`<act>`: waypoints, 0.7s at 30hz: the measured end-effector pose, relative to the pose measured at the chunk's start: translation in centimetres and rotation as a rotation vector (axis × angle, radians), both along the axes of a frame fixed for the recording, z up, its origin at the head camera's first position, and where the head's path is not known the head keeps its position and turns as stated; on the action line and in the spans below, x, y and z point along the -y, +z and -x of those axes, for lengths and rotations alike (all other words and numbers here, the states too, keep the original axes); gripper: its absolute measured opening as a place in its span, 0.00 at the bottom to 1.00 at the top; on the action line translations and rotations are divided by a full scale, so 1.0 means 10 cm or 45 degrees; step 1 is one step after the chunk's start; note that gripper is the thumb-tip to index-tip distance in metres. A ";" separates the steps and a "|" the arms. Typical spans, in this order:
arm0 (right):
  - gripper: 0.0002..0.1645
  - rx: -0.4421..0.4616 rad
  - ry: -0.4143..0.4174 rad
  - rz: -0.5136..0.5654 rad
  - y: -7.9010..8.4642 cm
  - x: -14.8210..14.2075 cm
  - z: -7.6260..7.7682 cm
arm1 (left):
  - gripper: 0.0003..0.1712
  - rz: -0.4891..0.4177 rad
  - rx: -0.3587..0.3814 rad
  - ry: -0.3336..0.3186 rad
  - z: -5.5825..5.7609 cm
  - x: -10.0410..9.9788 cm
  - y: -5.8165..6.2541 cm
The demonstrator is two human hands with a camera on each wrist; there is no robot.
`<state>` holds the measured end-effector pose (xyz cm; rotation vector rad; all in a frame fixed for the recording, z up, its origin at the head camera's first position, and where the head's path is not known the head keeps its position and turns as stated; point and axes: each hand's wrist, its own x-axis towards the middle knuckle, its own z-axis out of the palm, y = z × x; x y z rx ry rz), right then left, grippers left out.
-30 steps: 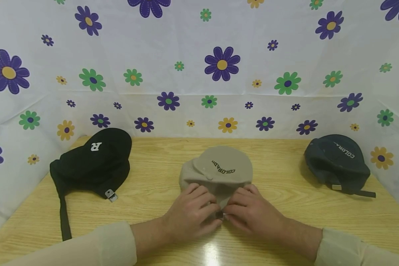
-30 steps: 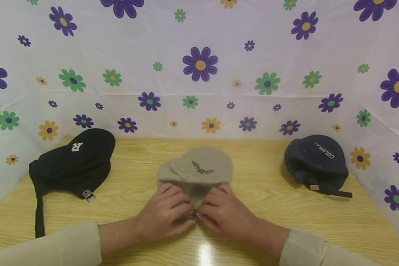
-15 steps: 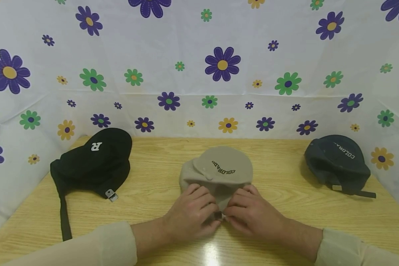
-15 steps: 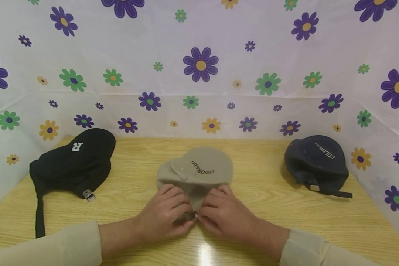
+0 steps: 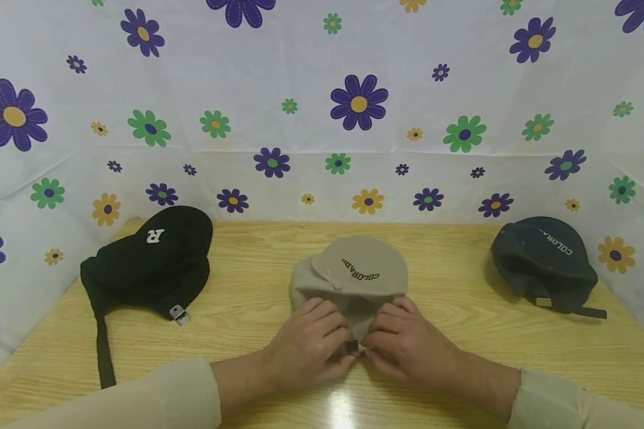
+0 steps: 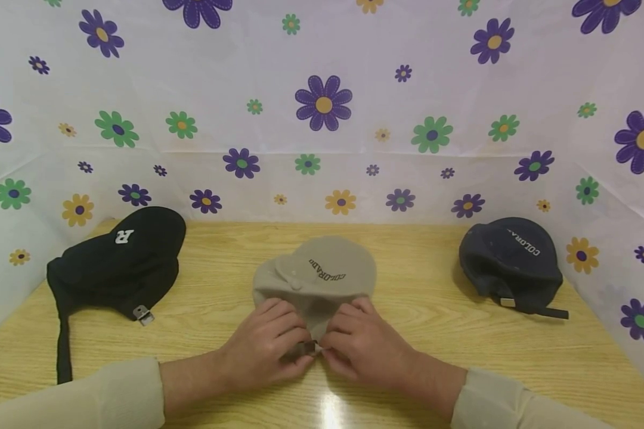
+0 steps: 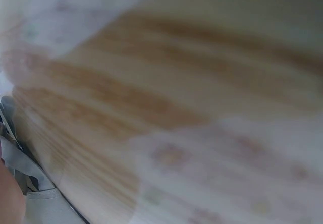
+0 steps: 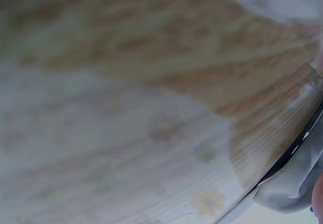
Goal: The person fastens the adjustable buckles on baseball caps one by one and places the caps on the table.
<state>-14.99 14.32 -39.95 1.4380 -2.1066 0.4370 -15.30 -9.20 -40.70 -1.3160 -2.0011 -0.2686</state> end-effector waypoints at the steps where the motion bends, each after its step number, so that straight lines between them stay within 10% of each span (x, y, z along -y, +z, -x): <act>1: 0.02 0.001 0.002 0.003 0.00 0.00 0.00 | 0.09 0.000 0.000 -0.003 0.00 0.00 0.00; 21: 0.02 0.007 -0.028 0.015 0.01 0.00 -0.01 | 0.08 -0.013 -0.013 -0.019 0.01 -0.01 0.00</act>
